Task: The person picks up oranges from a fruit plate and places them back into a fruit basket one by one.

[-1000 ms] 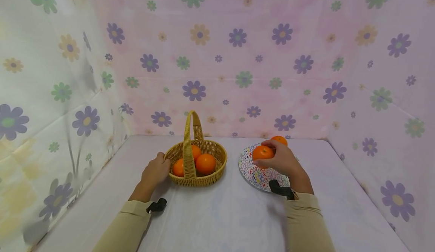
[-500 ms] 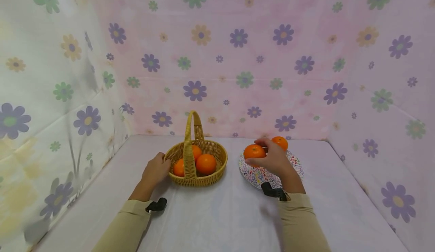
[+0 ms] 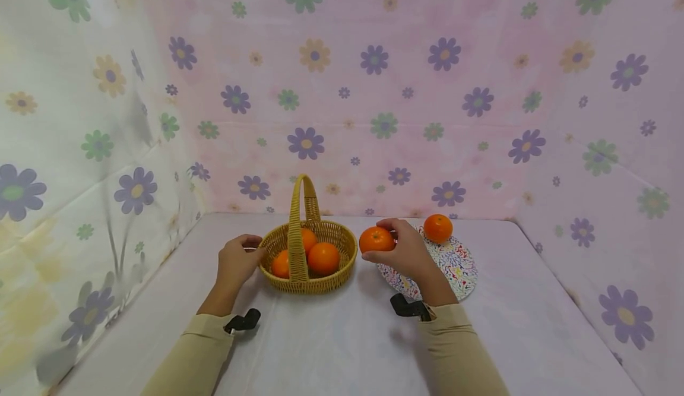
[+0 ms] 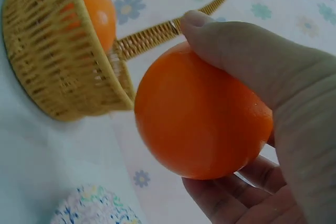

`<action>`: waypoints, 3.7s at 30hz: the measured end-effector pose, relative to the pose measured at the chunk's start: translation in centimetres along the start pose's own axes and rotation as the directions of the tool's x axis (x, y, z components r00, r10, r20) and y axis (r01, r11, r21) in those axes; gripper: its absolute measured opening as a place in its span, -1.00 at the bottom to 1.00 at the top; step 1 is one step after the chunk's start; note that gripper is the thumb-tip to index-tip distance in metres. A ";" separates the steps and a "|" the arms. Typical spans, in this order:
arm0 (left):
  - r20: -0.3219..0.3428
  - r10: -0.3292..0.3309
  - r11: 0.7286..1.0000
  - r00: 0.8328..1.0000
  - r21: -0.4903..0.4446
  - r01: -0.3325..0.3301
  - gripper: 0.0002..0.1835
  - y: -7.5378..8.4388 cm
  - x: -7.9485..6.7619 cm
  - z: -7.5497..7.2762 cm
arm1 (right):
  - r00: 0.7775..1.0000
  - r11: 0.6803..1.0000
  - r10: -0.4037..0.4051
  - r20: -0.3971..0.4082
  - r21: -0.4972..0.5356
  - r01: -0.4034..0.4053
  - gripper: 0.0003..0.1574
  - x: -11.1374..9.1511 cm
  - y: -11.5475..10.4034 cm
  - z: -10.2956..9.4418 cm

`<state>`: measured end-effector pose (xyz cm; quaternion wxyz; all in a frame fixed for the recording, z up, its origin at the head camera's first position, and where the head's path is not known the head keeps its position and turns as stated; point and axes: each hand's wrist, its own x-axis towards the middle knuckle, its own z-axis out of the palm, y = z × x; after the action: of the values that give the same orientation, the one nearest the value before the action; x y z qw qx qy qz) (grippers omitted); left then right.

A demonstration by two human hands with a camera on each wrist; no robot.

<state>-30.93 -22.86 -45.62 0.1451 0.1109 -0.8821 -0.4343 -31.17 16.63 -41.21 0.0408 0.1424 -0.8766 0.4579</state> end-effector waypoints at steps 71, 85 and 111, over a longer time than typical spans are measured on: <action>0.237 -0.142 0.960 0.961 -0.204 0.192 -0.57 0.3 0.5 -1.1 | 0.985 0.977 -0.169 -0.022 -0.138 0.164 -0.08 -0.9 -3.6 9.3; 0.229 -0.151 0.962 0.962 -0.189 0.196 -0.58 0.5 0.6 -1.0 | 0.986 0.964 -0.163 -0.041 -0.220 0.150 -0.63 -0.9 -3.0 9.6; 0.227 -0.122 0.961 0.966 -0.217 0.172 -0.59 0.5 0.6 -0.7 | 0.986 0.966 -0.157 -0.053 -0.218 0.142 -0.72 -0.3 -1.9 8.6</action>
<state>-31.30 -23.27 -44.66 0.0297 0.1119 -0.8241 -0.5544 -29.79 8.67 -44.69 0.1208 0.1869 -0.9054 0.3615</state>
